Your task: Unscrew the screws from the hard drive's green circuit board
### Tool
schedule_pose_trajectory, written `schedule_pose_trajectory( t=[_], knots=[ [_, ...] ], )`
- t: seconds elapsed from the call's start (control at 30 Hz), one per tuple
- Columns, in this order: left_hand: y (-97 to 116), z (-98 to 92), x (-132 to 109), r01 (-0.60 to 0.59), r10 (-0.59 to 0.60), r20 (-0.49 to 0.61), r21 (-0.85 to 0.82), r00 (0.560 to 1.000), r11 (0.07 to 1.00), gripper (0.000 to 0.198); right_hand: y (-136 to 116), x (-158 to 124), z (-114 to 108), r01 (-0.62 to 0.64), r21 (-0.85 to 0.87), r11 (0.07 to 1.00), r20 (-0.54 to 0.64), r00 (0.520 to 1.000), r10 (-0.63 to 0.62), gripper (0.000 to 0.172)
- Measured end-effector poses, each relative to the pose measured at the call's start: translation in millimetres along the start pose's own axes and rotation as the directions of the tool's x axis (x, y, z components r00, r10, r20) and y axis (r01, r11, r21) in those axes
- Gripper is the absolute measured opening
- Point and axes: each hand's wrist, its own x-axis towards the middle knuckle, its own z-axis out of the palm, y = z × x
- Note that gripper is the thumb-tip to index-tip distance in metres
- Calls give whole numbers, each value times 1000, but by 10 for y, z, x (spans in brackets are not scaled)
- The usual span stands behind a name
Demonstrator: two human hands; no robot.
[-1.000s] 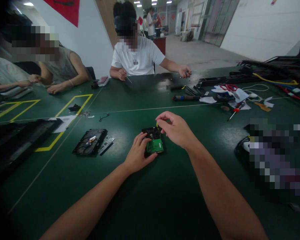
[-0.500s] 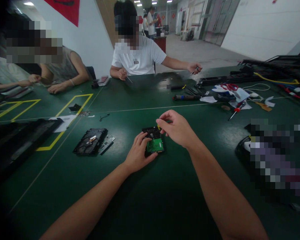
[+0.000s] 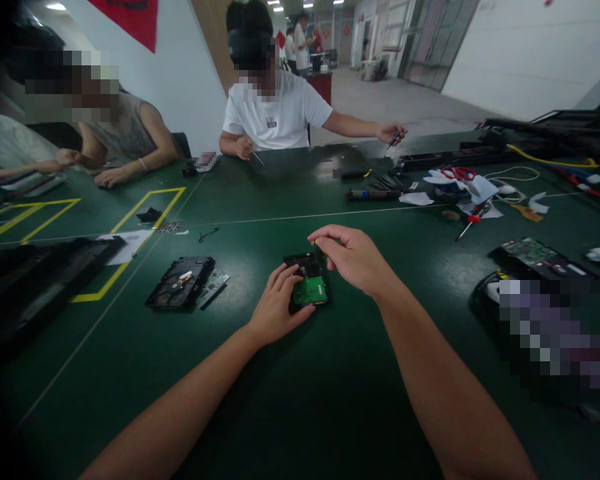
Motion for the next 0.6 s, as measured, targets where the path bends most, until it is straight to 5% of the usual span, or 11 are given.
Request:
schedule_pose_trajectory(
  t=[0.6],
  knots=[
    [-4,1,-8,5,-5,1,-16,1000,1000,60,-66,-20,-3,54,-18,998,-2,999,-54,22]
  ],
)
